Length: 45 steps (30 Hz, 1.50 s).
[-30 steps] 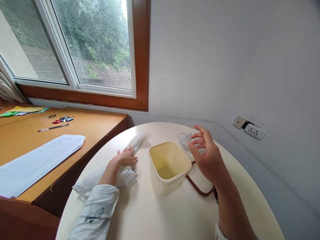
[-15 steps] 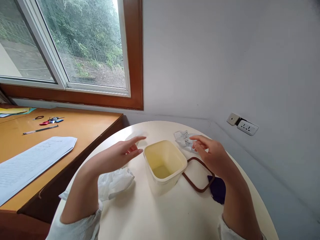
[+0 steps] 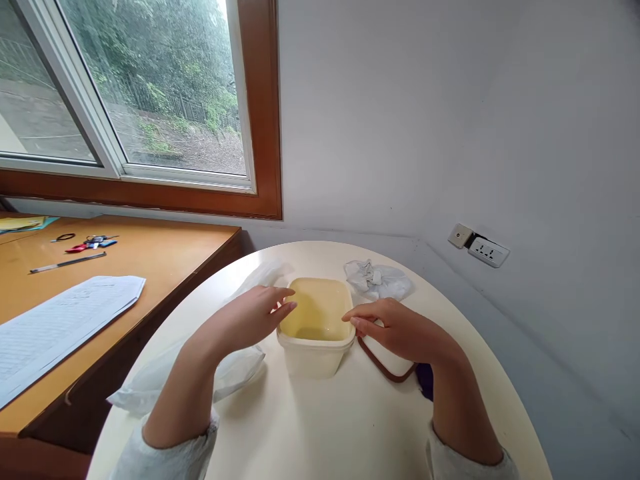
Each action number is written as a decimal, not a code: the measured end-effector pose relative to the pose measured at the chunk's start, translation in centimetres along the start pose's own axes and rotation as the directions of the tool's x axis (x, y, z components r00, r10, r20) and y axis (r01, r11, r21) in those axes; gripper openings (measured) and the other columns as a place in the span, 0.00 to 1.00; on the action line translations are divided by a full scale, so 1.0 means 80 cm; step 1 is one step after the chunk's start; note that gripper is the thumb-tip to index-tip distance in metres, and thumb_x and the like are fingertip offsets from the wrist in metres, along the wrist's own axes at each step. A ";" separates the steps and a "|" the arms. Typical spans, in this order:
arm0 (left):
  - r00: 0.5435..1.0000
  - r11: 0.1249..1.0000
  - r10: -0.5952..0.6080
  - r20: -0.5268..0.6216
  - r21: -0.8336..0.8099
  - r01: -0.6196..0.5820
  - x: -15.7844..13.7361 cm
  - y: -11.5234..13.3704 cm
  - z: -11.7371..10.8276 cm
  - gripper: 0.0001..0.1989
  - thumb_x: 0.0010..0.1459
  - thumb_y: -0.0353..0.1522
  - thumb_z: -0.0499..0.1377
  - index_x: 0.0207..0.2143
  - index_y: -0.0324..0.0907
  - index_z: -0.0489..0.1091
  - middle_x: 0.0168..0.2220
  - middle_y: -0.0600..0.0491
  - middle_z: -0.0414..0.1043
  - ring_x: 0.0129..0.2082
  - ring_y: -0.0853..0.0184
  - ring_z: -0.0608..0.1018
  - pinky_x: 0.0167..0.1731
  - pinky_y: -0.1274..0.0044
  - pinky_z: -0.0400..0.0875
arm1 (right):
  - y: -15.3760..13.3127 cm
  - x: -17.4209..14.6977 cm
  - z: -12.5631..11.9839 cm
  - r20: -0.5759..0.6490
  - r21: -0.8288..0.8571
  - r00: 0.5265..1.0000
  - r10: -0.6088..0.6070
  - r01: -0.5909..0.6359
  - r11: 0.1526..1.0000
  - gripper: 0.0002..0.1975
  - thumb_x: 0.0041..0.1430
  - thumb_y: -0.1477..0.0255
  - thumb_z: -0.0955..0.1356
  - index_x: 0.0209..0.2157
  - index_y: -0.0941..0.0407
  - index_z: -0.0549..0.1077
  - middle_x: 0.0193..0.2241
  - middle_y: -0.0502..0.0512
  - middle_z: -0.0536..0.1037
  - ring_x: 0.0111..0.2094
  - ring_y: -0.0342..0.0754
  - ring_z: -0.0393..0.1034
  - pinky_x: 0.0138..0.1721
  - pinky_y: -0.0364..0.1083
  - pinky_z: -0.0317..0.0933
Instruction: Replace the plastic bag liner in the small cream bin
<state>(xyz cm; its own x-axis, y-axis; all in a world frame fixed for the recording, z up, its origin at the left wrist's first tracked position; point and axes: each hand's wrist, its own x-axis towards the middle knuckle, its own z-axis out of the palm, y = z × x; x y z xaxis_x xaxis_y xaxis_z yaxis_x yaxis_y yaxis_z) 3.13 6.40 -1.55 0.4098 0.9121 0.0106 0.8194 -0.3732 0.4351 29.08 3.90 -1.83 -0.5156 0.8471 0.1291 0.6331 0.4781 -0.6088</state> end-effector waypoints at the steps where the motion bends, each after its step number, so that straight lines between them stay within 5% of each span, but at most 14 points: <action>1: 1.000 1.000 -0.015 -0.004 0.018 0.015 0.001 -0.002 0.001 0.23 0.58 0.46 0.44 0.46 0.46 0.69 0.37 0.50 0.73 0.34 0.62 0.74 0.30 0.75 0.65 | 0.001 0.000 -0.002 0.022 0.028 1.000 0.009 -0.010 1.000 0.14 0.59 0.68 0.59 0.38 0.52 0.75 0.28 0.50 0.76 0.30 0.45 0.69 0.30 0.43 0.59; 3: 1.000 0.998 -0.018 -0.006 0.058 0.018 0.000 -0.004 0.002 0.24 0.58 0.47 0.44 0.51 0.47 0.64 0.46 0.49 0.70 0.41 0.59 0.73 0.37 0.73 0.66 | 0.009 0.003 -0.005 0.025 0.090 0.998 0.063 -0.065 0.994 0.15 0.59 0.67 0.59 0.42 0.52 0.73 0.30 0.51 0.76 0.32 0.45 0.69 0.33 0.44 0.60; 6: 0.998 0.993 0.061 -0.027 0.099 -0.058 -0.005 0.000 0.000 0.26 0.58 0.48 0.44 0.56 0.50 0.57 0.57 0.50 0.58 0.54 0.57 0.64 0.49 0.69 0.62 | 0.037 0.011 -0.006 -0.148 0.162 0.969 0.198 -0.174 0.971 0.16 0.59 0.65 0.58 0.42 0.54 0.72 0.29 0.52 0.75 0.33 0.46 0.69 0.35 0.45 0.61; 11: 0.990 0.989 0.092 0.108 0.102 -0.103 -0.012 0.015 -0.003 0.31 0.55 0.52 0.47 0.60 0.59 0.46 0.65 0.56 0.36 0.63 0.49 0.40 0.55 0.59 0.52 | 0.107 0.032 0.012 -0.461 0.074 0.803 0.377 -0.389 0.918 0.17 0.57 0.67 0.58 0.44 0.54 0.71 0.40 0.56 0.74 0.42 0.49 0.67 0.42 0.48 0.60; 15: 0.981 0.998 0.009 0.195 0.056 -0.020 -0.011 0.018 -0.001 0.35 0.51 0.55 0.49 0.60 0.59 0.46 0.65 0.56 0.32 0.62 0.45 0.37 0.54 0.54 0.50 | 0.142 0.050 0.030 -0.461 -0.108 0.794 0.396 -0.493 0.863 0.22 0.58 0.67 0.57 0.55 0.51 0.59 0.54 0.55 0.63 0.53 0.48 0.58 0.51 0.48 0.53; 21: 0.980 0.999 0.042 0.195 0.012 -0.045 -0.012 0.018 -0.001 0.32 0.54 0.50 0.50 0.60 0.56 0.48 0.65 0.53 0.36 0.63 0.50 0.42 0.55 0.57 0.51 | 0.177 0.101 0.033 -0.448 -0.225 0.703 0.552 -0.687 0.692 0.31 0.55 0.68 0.60 0.60 0.55 0.49 0.61 0.62 0.49 0.61 0.57 0.42 0.54 0.56 0.46; 27: 0.981 0.994 0.104 0.164 -0.036 -0.099 -0.012 0.012 0.002 0.32 0.54 0.49 0.51 0.60 0.54 0.49 0.65 0.49 0.38 0.63 0.52 0.45 0.55 0.58 0.54 | 0.199 0.129 0.028 -0.399 -0.270 0.733 0.551 -0.668 0.694 0.23 0.48 0.77 0.65 0.48 0.55 0.67 0.49 0.64 0.67 0.52 0.57 0.59 0.49 0.53 0.52; 32: 0.969 0.988 0.155 0.191 -0.050 -0.148 -0.009 0.006 0.010 0.42 0.45 0.53 0.57 0.60 0.54 0.47 0.65 0.45 0.34 0.63 0.50 0.39 0.54 0.57 0.52 | 0.193 0.123 0.013 -0.533 -0.179 0.700 0.476 -0.643 0.745 0.15 0.50 0.79 0.61 0.40 0.61 0.71 0.40 0.66 0.72 0.43 0.53 0.67 0.39 0.46 0.57; 38: 0.979 0.993 0.117 0.169 -0.006 -0.117 0.001 0.015 0.017 0.38 0.49 0.52 0.54 0.59 0.50 0.52 0.65 0.43 0.32 0.63 0.52 0.35 0.55 0.57 0.50 | 0.163 0.105 -0.030 -0.785 -0.007 0.524 0.332 -0.543 0.840 0.17 0.51 0.75 0.57 0.40 0.61 0.70 0.36 0.61 0.74 0.39 0.51 0.67 0.39 0.46 0.58; 42: 0.973 0.975 0.215 0.084 0.043 -0.219 0.016 0.014 0.025 0.23 0.56 0.47 0.50 0.52 0.49 0.65 0.64 0.45 0.42 0.63 0.52 0.40 0.58 0.58 0.44 | 0.133 0.087 -0.051 -0.883 0.083 0.385 0.268 -0.434 0.897 0.18 0.50 0.72 0.56 0.40 0.62 0.68 0.35 0.61 0.74 0.35 0.51 0.67 0.36 0.47 0.59; 45: 0.964 0.961 0.265 -0.034 0.091 -0.261 0.029 0.007 0.037 0.19 0.60 0.42 0.48 0.46 0.45 0.70 0.62 0.42 0.49 0.63 0.53 0.45 0.58 0.58 0.45 | 0.101 0.071 -0.058 -0.920 0.104 0.330 0.213 -0.317 0.943 0.17 0.49 0.72 0.57 0.39 0.61 0.67 0.35 0.60 0.74 0.34 0.48 0.66 0.36 0.45 0.59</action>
<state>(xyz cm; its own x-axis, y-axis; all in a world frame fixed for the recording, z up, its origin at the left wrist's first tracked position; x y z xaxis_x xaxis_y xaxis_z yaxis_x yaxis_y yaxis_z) 5.72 7.84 -3.92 0.5984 0.7859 0.1559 0.7168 -0.6121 0.3339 33.93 13.60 -2.39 0.4954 0.5949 0.6330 0.6999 0.1583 -0.6965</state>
